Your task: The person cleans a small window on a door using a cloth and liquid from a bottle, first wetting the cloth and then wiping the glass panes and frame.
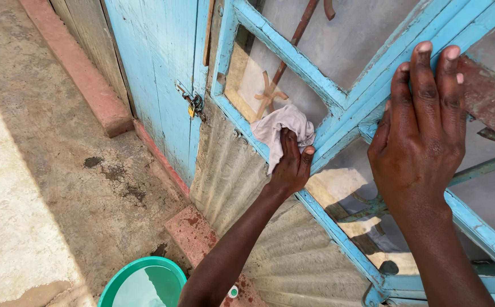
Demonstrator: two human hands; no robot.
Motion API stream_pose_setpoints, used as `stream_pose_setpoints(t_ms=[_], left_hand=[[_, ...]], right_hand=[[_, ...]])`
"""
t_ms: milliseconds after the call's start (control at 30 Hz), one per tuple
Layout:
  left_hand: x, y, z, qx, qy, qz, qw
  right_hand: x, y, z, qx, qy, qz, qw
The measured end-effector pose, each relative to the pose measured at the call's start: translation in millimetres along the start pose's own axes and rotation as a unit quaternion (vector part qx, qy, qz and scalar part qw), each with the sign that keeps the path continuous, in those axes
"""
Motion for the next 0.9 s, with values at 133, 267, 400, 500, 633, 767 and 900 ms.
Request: stream_pose_setpoints(t_ms=[133, 267, 400, 500, 633, 767, 900], left_hand=[[42, -18, -19, -0.022, 0.05, -0.007, 0.998], [127, -81, -51, -0.032, 0.102, -0.086, 0.991], [143, -118, -65, -0.013, 0.115, -0.121, 0.986], [110, -122, -55, -0.043, 0.078, -0.188, 0.978], [54, -102, -46, -0.031, 0.009, -0.246, 0.969], [34, -64, -48, -0.035, -0.032, -0.186, 0.981], [15, 5, -49, -0.05, -0.046, -0.016, 0.998]], right_hand=[[2, -2, 2, -0.006, -0.011, 0.003, 1.0], [3, -2, 4, -0.05, -0.028, 0.0, 0.998], [3, -3, 3, -0.083, -0.033, -0.003, 0.996], [5, -3, 2, -0.068, -0.033, 0.003, 0.997], [7, -5, 0, -0.059, -0.028, -0.007, 0.998], [9, -6, 0, -0.076, -0.031, -0.01, 0.997], [11, -7, -1, -0.094, -0.02, -0.013, 0.995]])
Point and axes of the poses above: each hand's wrist, its own x-axis towards the middle knuckle, its own z-axis out of the palm, y = z × x, the point moved 7 cm from there along x, towards the middle knuckle, and after that the axes turned 15 degrees about x, right-handed, at the moved point
